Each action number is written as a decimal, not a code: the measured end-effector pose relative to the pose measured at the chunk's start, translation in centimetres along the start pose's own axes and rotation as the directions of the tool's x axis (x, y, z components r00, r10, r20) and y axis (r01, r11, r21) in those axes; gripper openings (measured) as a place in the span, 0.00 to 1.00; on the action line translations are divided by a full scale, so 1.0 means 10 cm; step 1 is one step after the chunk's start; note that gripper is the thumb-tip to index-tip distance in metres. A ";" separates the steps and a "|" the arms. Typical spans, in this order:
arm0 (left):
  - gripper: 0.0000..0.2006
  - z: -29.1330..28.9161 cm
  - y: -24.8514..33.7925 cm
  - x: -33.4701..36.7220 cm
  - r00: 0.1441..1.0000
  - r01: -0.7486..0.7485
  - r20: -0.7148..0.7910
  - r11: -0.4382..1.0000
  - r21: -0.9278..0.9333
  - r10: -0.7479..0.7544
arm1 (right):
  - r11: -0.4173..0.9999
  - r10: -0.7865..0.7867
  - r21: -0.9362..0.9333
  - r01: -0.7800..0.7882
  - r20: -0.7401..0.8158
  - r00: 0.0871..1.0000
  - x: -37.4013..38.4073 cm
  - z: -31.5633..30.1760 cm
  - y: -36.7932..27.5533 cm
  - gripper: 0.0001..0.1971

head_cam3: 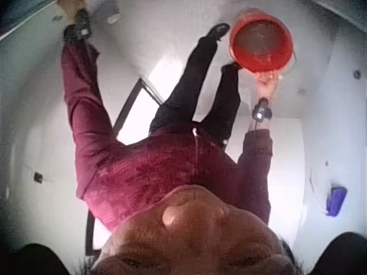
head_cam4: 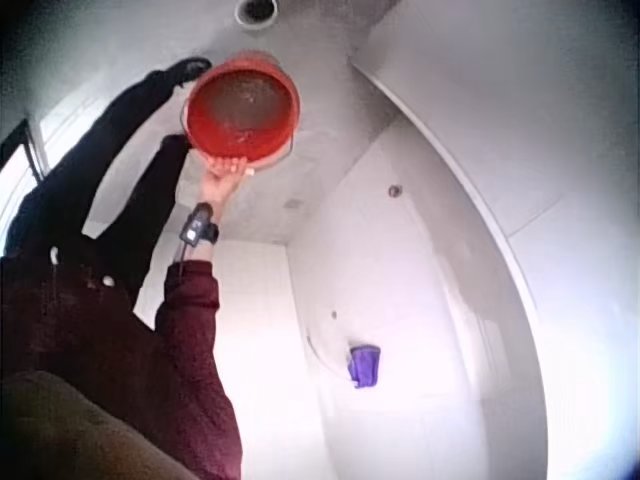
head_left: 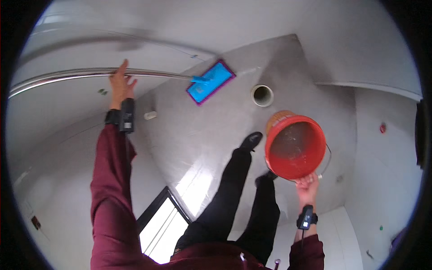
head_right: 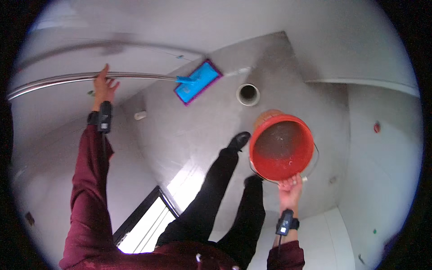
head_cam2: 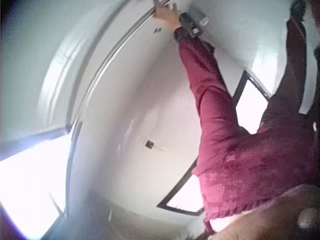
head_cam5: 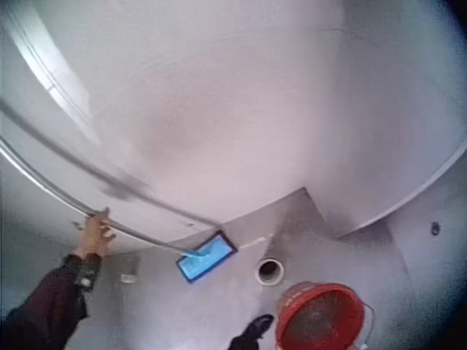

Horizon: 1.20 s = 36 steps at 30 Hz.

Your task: Cleaning the walls and a window in a bathroom using a mop and water.

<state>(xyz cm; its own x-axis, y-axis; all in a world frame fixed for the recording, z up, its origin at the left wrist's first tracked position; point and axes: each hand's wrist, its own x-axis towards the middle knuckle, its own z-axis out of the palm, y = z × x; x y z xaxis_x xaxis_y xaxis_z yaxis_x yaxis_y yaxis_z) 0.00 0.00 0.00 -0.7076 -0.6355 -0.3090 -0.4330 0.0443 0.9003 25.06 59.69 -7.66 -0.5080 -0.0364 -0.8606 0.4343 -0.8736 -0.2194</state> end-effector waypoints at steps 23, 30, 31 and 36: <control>0.51 -0.57 -0.68 0.19 0.951 0.257 -0.087 0.915 -0.310 -0.296 | 0.995 -0.073 -0.075 0.065 -0.103 0.992 0.18 -0.48 -0.38 0.11; 0.46 -0.71 -0.71 0.14 0.922 0.317 -0.122 0.897 -0.309 -0.368 | 0.984 -0.128 -0.148 0.099 -0.201 0.971 0.16 -0.09 -0.18 0.13; 0.46 -0.68 -0.73 0.10 0.907 0.358 -0.134 0.899 -0.253 -0.399 | 0.984 -0.130 -0.146 0.100 -0.207 0.970 0.16 -0.15 -0.21 0.13; 0.35 0.33 -0.98 -0.94 0.936 0.351 -0.059 0.935 0.057 -0.348 | 0.963 -0.203 -0.232 0.136 -0.291 0.935 -0.07 -0.14 -0.38 0.08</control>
<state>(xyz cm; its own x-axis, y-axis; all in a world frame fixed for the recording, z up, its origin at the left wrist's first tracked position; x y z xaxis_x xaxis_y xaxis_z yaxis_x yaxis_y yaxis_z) 9.07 8.03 -6.93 -0.4783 -0.6558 -0.5841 -0.6851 -0.1375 0.7154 24.78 63.74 -6.90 -0.3463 0.2844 -0.8940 0.5216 -0.7337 -0.4354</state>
